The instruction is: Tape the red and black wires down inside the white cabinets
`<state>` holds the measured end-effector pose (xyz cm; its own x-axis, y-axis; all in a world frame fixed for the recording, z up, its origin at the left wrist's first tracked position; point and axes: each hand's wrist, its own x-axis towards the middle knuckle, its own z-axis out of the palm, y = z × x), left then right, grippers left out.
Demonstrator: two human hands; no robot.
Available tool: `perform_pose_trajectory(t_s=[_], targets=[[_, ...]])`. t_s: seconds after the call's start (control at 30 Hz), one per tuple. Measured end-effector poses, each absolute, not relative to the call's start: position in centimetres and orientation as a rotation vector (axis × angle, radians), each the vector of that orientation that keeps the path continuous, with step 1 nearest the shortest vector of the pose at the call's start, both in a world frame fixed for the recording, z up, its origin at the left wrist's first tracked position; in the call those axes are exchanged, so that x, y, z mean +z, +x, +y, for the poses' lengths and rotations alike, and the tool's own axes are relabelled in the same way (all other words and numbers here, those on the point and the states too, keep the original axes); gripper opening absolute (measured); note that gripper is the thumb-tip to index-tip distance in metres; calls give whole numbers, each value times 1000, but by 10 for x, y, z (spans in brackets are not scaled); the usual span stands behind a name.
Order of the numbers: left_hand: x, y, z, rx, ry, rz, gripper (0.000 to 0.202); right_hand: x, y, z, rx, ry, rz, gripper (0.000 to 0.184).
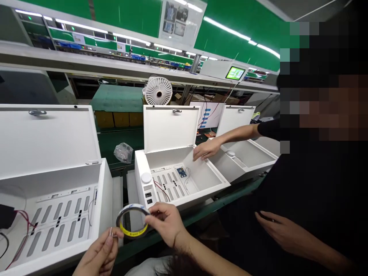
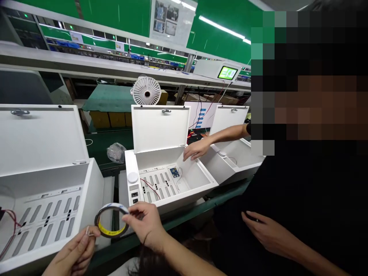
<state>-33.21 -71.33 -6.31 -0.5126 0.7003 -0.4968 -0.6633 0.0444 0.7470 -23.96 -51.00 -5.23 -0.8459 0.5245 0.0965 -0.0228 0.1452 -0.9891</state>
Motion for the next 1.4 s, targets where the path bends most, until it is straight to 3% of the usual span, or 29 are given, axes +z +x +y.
perform_pose_trajectory(t_s=[0.13, 0.33, 0.57, 0.7, 0.93, 1.17, 1.4], targets=[[-57, -334, -715, 1886, -12, 1234, 50, -52, -240, -500, 2041, -576, -1782, 32], [-39, -332, -698, 1985, -1, 1292, 62, -41, -233, -495, 2003, -491, -1800, 26], [-31, -335, -686, 2027, 0, 1197, 32, -35, -227, -486, 1931, -479, -1841, 23], [-30, -332, -679, 1973, 35, 1267, 28, -45, -224, -483, 2002, -490, -1810, 24], [-30, -330, -668, 1703, 221, 1865, 46, -52, -220, -482, 2175, -538, -1762, 29], [-26, -321, -665, 1716, 292, 1803, 41, -56, -213, -474, 2190, -585, -1742, 34], [-38, -325, -664, 1585, 311, 1736, 54, -62, -209, -472, 2177, -540, -1786, 34]])
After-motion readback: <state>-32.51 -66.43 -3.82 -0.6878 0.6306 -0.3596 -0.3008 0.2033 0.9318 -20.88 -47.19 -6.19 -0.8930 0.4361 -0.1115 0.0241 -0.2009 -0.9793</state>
